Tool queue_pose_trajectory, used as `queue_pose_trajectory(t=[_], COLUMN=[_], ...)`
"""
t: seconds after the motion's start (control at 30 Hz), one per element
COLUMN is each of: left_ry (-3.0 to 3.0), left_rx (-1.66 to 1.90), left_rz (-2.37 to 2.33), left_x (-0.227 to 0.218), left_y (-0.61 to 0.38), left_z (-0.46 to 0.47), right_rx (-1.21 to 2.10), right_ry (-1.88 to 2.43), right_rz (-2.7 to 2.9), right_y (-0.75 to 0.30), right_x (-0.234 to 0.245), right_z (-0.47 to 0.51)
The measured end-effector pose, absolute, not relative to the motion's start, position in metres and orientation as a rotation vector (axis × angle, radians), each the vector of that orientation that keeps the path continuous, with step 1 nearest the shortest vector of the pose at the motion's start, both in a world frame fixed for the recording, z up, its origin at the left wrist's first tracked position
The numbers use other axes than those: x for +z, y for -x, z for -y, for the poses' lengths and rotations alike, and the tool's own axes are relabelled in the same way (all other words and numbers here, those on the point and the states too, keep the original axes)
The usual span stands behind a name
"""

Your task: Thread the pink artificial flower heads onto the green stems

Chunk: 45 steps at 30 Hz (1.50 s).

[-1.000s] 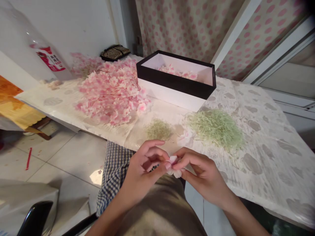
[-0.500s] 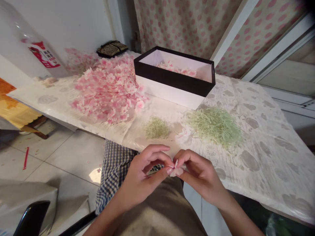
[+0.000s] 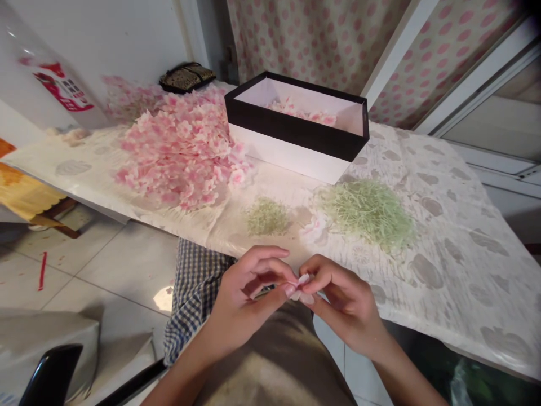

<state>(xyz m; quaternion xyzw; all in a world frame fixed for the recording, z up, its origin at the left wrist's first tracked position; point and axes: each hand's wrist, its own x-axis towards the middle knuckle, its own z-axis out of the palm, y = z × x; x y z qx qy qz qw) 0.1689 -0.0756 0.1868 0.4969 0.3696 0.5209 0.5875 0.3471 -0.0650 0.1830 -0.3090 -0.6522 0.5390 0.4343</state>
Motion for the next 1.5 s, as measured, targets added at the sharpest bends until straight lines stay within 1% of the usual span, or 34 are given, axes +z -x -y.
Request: queue_pose_trajectory(t=[0.17,0.37,0.47,0.57,0.67,0.77,0.87,1.0,1.13,1.23,1.4,1.5], left_ry=[-1.221,-1.481,-1.715,-2.128,-2.529,-2.659,-2.446,-1.822,-1.374,-1.115,-0.777,-0.657], left_rx=[1.191,1.099,1.067,1.087,0.811,0.655,0.77,0.906,0.863,0.846,0.797,0.762], left_rz=[-0.904,-0.895,-1.035,-1.201,-1.241,-1.235,-1.131,-0.971,-0.828,-0.794,-0.576,-0.454], left_x=[0.186,0.195,0.2,0.196,0.186,0.181,0.185,0.198,0.207,0.208,0.201,0.195], left_y=[-0.171,-0.167,-0.164,-0.171,-0.186,-0.2,-0.203,-0.195,-0.19,-0.191,-0.193,-0.192], left_z=[0.08,0.079,0.054,0.015,-0.017,-0.032,-0.03,-0.01,0.014,0.029,0.045,0.051], right_rx=[1.331,1.348,1.207,1.01,0.963,0.967,0.934,0.979,1.145,1.209,1.287,1.362], right_ry=[0.795,0.876,0.897,0.99,1.051,1.054,1.052,0.954,0.768,0.694,0.509,0.481], right_rz=[1.595,1.604,1.611,1.509,1.424,1.382,1.327,1.233,1.244,1.284,1.4,1.411], right_y=[-0.346,-0.349,-0.358,-0.368,-0.373,-0.377,-0.383,-0.391,-0.389,-0.384,-0.381,-0.379], right_x=[0.181,0.182,0.177,0.167,0.159,0.155,0.153,0.158,0.171,0.18,0.187,0.192], right_z=[0.068,0.068,0.06,0.051,0.046,0.046,0.048,0.053,0.061,0.064,0.065,0.066])
